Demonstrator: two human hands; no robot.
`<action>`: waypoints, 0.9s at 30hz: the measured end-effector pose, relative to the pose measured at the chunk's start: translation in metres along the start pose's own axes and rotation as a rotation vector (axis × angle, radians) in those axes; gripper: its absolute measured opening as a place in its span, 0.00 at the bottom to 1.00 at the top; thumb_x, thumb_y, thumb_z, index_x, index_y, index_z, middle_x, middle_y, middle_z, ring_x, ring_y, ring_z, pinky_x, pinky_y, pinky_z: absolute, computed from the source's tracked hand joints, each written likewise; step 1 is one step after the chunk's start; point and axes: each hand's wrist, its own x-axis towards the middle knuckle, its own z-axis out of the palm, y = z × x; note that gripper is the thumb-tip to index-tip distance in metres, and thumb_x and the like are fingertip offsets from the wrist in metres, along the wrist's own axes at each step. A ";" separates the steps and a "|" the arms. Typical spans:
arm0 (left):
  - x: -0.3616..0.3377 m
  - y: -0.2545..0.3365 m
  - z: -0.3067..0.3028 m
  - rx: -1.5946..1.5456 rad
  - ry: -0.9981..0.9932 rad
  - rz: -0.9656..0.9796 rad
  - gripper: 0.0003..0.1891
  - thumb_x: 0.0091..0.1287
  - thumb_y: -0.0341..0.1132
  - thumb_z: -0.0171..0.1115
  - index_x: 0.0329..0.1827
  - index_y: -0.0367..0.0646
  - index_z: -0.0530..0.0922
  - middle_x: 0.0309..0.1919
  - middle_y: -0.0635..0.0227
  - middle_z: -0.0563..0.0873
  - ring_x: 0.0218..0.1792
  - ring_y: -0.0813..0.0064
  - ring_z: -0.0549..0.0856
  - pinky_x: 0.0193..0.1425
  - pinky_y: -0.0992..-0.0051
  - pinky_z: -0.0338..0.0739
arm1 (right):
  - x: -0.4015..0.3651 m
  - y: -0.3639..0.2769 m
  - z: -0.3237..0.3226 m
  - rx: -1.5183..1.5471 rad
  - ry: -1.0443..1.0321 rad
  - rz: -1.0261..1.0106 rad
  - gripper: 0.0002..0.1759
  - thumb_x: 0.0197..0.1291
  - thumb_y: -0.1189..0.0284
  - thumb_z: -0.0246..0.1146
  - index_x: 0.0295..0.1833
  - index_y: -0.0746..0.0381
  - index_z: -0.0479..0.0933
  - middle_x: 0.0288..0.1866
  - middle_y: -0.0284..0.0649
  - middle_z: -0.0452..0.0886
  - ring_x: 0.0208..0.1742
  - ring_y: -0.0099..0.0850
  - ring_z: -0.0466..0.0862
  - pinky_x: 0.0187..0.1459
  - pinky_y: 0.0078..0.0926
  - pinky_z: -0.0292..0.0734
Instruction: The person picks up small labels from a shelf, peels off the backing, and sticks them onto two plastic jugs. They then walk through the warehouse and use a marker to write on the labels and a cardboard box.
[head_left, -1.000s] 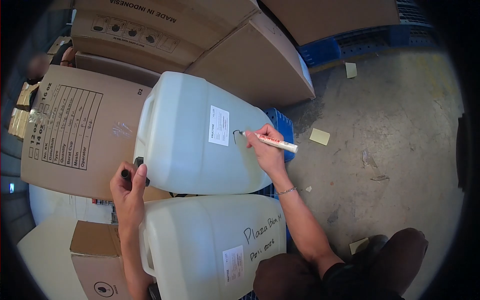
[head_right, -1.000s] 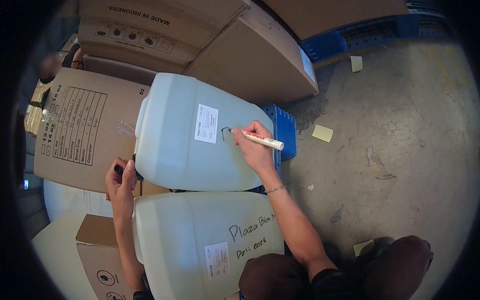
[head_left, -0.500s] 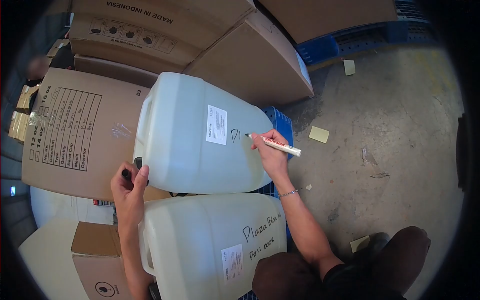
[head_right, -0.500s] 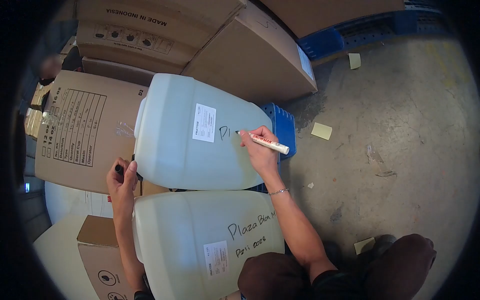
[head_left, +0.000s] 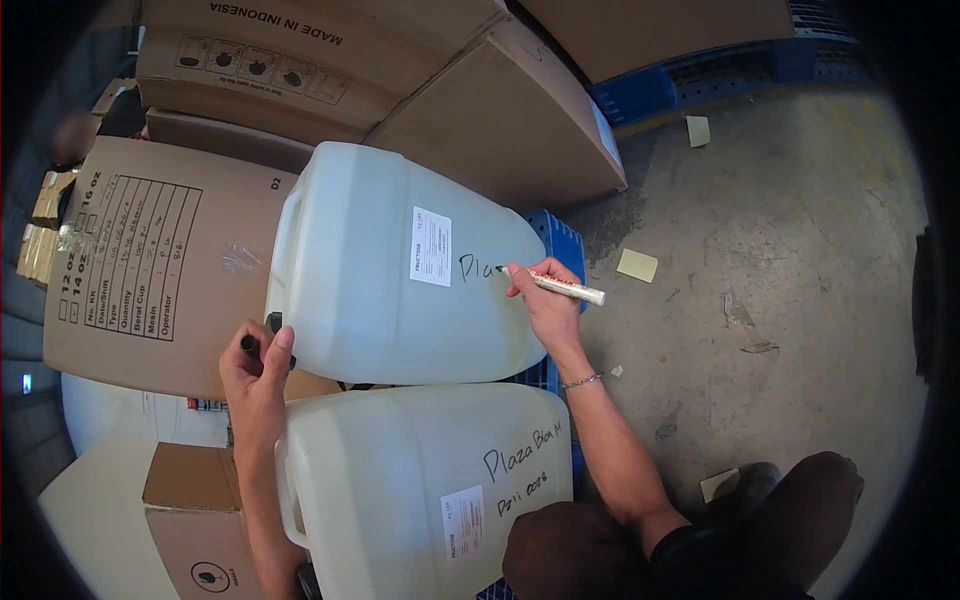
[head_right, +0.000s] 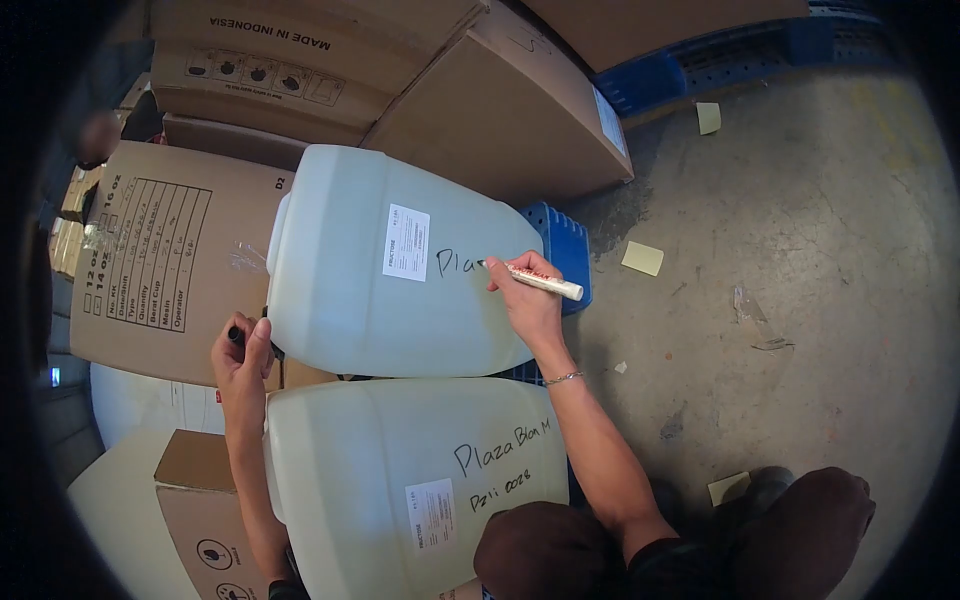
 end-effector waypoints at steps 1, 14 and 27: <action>0.000 0.001 0.000 -0.008 -0.004 -0.004 0.19 0.65 0.40 0.61 0.22 0.46 0.62 0.17 0.81 0.63 0.20 0.90 0.60 0.24 0.85 0.52 | 0.001 0.002 0.000 0.002 0.001 0.002 0.14 0.57 0.68 0.66 0.24 0.61 0.70 0.20 0.31 0.78 0.19 0.12 0.64 0.22 0.13 0.59; 0.000 0.002 0.001 -0.024 -0.005 -0.018 0.19 0.65 0.40 0.61 0.22 0.46 0.61 0.16 0.81 0.63 0.19 0.90 0.59 0.22 0.85 0.51 | 0.004 0.014 -0.012 0.003 0.015 0.053 0.14 0.55 0.69 0.66 0.24 0.62 0.70 0.20 0.33 0.79 0.23 0.15 0.73 0.27 0.16 0.66; 0.000 0.000 0.001 -0.002 0.001 0.005 0.19 0.65 0.40 0.61 0.22 0.46 0.62 0.16 0.81 0.63 0.19 0.90 0.59 0.22 0.85 0.51 | 0.017 0.024 -0.019 -0.017 0.034 0.064 0.14 0.55 0.68 0.66 0.25 0.62 0.71 0.20 0.33 0.79 0.23 0.15 0.71 0.27 0.15 0.65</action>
